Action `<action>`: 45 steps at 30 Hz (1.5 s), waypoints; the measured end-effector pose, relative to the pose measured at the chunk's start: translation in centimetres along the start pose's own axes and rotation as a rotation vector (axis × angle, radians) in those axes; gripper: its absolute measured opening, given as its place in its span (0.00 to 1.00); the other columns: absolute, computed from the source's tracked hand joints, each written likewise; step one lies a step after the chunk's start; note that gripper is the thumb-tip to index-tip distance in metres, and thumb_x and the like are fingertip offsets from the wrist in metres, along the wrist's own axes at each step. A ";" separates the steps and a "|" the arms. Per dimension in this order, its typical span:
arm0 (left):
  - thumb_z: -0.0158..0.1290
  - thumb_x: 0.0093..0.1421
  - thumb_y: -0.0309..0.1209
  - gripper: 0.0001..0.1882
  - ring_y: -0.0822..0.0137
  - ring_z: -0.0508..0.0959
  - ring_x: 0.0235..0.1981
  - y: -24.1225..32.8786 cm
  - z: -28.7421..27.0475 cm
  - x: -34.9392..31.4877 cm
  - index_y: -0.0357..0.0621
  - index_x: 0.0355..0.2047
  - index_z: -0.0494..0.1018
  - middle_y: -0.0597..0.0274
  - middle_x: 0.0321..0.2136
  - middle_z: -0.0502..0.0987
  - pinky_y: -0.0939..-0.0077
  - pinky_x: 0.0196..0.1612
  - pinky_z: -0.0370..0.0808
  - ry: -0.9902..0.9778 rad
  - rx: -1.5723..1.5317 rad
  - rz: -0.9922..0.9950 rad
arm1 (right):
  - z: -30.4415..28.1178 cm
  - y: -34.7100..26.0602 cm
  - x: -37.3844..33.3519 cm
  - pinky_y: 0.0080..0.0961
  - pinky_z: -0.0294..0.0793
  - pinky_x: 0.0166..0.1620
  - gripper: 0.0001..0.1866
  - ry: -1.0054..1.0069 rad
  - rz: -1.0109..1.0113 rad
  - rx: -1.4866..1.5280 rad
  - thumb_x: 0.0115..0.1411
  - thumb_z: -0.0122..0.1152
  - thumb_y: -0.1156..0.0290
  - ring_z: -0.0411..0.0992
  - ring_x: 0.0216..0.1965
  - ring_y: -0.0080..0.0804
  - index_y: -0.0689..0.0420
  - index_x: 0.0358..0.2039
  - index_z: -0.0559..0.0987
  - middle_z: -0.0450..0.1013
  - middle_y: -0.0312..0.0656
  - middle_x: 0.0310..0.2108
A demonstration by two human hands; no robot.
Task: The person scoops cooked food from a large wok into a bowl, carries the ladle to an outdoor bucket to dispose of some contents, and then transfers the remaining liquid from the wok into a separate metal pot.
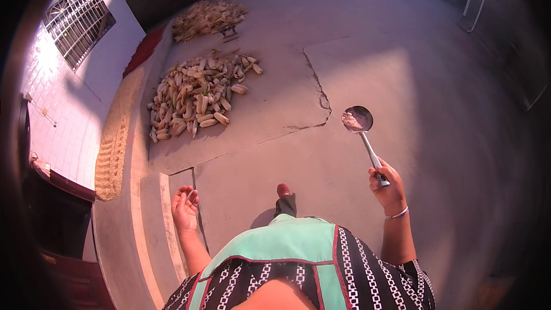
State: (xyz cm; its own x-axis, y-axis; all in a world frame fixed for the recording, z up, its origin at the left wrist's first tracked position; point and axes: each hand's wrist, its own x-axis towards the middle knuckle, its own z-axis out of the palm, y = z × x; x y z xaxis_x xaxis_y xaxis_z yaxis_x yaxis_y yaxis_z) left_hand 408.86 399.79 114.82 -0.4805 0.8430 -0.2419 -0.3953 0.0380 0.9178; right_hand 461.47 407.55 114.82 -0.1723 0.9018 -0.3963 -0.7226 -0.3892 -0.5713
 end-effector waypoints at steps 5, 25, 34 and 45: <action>0.44 0.61 0.29 0.10 0.68 0.75 0.39 -1.9 2.7 3.4 0.42 0.43 0.67 0.61 0.40 0.73 0.78 0.40 0.72 -0.022 0.003 -0.045 | -0.5 -1.2 2.6 0.13 0.68 0.20 0.19 0.031 -0.001 0.054 0.57 0.47 0.74 0.65 0.18 0.21 0.63 0.49 0.65 0.70 0.41 0.26; 0.44 0.62 0.28 0.09 0.70 0.75 0.38 -1.1 7.4 14.9 0.42 0.42 0.68 0.62 0.38 0.74 0.80 0.40 0.72 -0.007 0.072 -0.018 | -0.5 -3.6 15.9 0.12 0.68 0.20 0.16 0.121 0.006 0.011 0.57 0.46 0.74 0.66 0.18 0.21 0.63 0.47 0.66 0.70 0.40 0.26; 0.43 0.62 0.28 0.10 0.69 0.76 0.38 -0.6 10.7 23.4 0.41 0.44 0.67 0.62 0.39 0.74 0.79 0.39 0.73 -0.036 0.049 0.066 | 0.3 -5.0 20.7 0.14 0.70 0.20 0.16 0.096 -0.061 0.087 0.57 0.47 0.75 0.67 0.18 0.23 0.64 0.46 0.66 0.72 0.43 0.25; 0.45 0.61 0.29 0.11 0.68 0.76 0.40 -0.5 20.0 29.0 0.42 0.44 0.67 0.60 0.41 0.74 0.78 0.42 0.73 -0.223 0.064 0.027 | 1.1 -4.6 26.6 0.12 0.68 0.22 0.17 0.086 0.027 -0.013 0.57 0.47 0.73 0.66 0.19 0.21 0.63 0.46 0.67 0.70 0.40 0.25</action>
State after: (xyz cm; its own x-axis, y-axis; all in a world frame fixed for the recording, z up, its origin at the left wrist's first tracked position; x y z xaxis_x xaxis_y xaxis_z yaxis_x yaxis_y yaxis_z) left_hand 410.77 434.98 113.69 -0.3031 0.9415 -0.1477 -0.3308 0.0414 0.9428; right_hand 459.44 433.49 107.72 -0.1326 0.8718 -0.4715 -0.7096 -0.4157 -0.5690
